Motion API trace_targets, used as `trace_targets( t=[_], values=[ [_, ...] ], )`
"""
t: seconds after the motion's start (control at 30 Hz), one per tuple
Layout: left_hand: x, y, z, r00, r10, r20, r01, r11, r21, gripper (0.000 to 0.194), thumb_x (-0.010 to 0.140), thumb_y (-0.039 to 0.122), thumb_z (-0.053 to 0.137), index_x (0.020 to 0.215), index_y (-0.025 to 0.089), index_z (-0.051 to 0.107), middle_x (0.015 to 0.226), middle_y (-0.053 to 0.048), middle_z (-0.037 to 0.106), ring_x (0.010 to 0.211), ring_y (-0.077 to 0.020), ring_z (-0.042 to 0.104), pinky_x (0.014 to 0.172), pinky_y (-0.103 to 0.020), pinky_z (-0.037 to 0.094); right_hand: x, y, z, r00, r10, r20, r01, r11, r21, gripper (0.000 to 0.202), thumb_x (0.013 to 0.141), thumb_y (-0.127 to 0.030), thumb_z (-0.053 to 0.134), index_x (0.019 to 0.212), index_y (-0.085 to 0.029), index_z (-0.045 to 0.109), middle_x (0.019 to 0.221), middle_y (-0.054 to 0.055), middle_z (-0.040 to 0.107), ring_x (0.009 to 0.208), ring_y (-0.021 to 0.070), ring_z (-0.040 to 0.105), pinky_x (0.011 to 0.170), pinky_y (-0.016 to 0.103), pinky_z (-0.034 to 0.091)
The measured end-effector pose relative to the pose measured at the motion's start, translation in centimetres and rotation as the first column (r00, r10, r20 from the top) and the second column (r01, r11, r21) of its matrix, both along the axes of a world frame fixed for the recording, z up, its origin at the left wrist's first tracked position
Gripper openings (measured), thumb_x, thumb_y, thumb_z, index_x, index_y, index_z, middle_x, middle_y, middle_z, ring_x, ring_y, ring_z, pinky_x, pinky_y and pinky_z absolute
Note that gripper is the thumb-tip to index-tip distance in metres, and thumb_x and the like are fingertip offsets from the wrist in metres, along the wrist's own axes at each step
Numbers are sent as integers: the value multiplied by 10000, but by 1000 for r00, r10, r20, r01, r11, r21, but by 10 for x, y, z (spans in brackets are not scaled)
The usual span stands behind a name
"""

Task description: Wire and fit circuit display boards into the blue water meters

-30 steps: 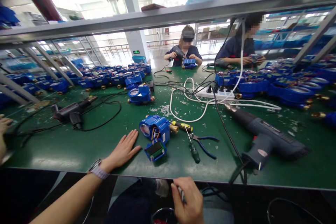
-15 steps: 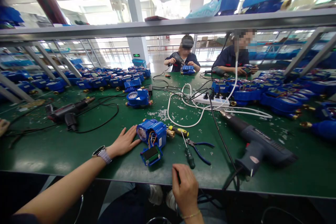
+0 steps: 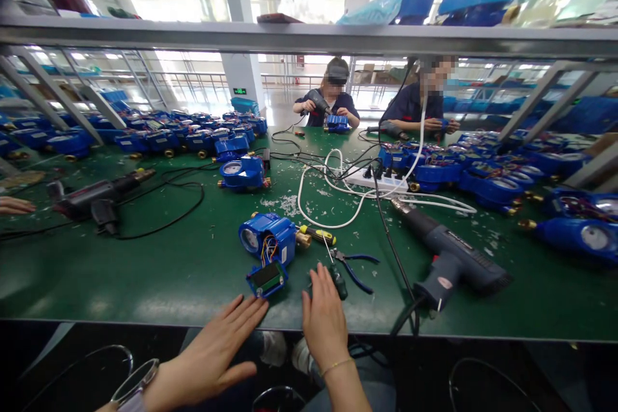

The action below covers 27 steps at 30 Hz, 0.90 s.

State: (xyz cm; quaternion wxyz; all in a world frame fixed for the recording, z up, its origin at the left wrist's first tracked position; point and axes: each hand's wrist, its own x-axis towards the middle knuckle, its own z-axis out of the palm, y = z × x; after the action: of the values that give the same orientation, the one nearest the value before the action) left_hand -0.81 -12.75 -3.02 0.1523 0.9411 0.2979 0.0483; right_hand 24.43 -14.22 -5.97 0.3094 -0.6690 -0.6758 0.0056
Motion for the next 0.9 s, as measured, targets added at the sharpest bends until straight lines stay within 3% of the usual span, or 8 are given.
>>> trace_targets(
  t=[0.1,0.2,0.3,0.37,0.43,0.7,0.8,0.9],
  values=[
    [17,-10,8,996,-59,68,64,996,-65,848,886,522,568,1546,250,110,1584,-115,273,1442,-320,311,1167,-563,276,2,16,2,998,11,59,-3,991,-133,593,950,-315,418,1426,38,397,1510,238,349,1415,324,318,1119,482,353],
    [32,-13,12,966,-160,203,172,984,-44,628,917,442,543,1475,232,345,1483,-122,472,1355,-291,463,1142,-503,346,3,29,8,993,44,107,-17,971,-237,637,954,-355,425,1440,54,372,1515,241,323,1425,333,288,1138,507,304],
    [40,-13,14,886,-223,406,214,975,67,292,989,350,410,1078,196,642,952,-79,759,873,-185,714,843,-306,535,3,29,16,982,114,148,-65,952,-300,629,963,-390,419,1455,0,379,1525,186,322,1433,302,278,1155,504,273],
    [37,-8,15,837,-189,513,125,980,158,415,1017,333,326,739,194,600,576,-13,649,521,-126,612,549,-247,455,2,20,21,972,167,168,-106,941,-323,631,964,-414,425,1465,-34,375,1538,148,302,1440,276,265,1162,477,275],
    [28,3,18,792,-128,597,-13,974,226,499,1022,363,298,578,203,462,448,16,504,411,-115,489,454,-265,343,-1,8,25,960,209,185,-139,933,-333,633,958,-421,450,1468,-53,378,1544,131,286,1439,268,265,1161,459,289],
    [-13,71,35,635,190,749,-376,923,85,365,1012,246,276,726,208,500,535,35,462,461,-119,476,473,-230,395,-17,-41,9,935,241,262,-203,965,-166,669,918,-373,553,1486,-81,354,1526,141,333,1394,316,357,1083,500,419],
    [-8,105,39,621,223,752,-421,903,81,234,974,320,390,952,185,580,841,-53,642,798,-185,630,750,-302,517,-28,-55,-10,938,212,274,-219,976,-4,767,910,-352,557,1543,-108,199,1508,152,372,1345,339,431,1005,507,491],
    [5,139,40,668,221,711,-390,917,82,356,899,424,520,1154,180,568,1179,-115,635,1156,-270,563,1059,-442,405,-42,-70,-30,965,188,184,-215,966,145,743,960,-428,450,1559,-136,122,1413,157,513,1228,346,560,902,489,551]
  ],
)
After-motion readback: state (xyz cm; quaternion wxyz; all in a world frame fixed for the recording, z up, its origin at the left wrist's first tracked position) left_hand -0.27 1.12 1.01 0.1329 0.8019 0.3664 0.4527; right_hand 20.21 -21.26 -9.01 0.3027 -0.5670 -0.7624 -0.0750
